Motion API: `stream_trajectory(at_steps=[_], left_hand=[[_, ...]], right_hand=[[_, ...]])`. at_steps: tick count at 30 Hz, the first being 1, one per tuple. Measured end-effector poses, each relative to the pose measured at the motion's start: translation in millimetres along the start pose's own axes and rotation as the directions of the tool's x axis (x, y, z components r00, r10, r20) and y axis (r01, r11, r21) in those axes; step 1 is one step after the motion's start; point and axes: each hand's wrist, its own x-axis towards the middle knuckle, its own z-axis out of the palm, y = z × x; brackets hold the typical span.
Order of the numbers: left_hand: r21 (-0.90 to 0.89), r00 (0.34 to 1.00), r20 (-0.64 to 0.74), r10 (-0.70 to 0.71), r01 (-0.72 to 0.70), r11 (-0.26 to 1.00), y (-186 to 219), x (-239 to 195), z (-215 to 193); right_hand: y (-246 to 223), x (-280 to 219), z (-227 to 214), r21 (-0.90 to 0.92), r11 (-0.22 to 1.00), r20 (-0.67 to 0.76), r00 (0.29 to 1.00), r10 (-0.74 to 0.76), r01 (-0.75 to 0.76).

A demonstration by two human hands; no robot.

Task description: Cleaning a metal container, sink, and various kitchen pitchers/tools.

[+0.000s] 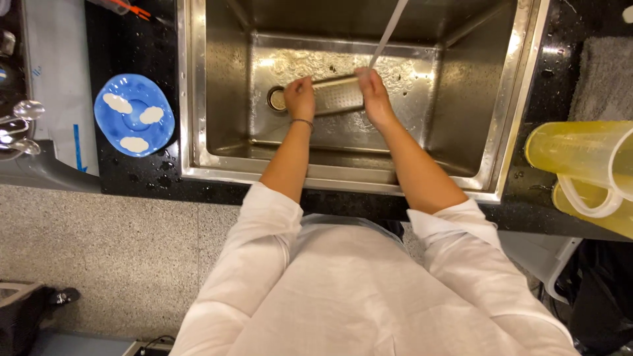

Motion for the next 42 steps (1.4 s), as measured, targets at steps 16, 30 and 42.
stream_trajectory(at_steps=[16,30,42], left_hand=[[0.209,0.806,0.454,0.380,-0.511,0.834,180,-115,28],[0.262,0.498,0.608,0.618,-0.861,0.436,183,-83,-30],[-0.338,0.668,0.638,0.383,-0.204,0.919,141,-63,-25]], right_hand=[[40,27,-86,0.576,0.685,0.038,0.851,0.523,-0.446],[-34,16,-95,0.696,0.513,0.447,0.863,0.237,-0.502],[-53,19,-11,0.588,0.633,0.635,0.772,0.023,-0.503]])
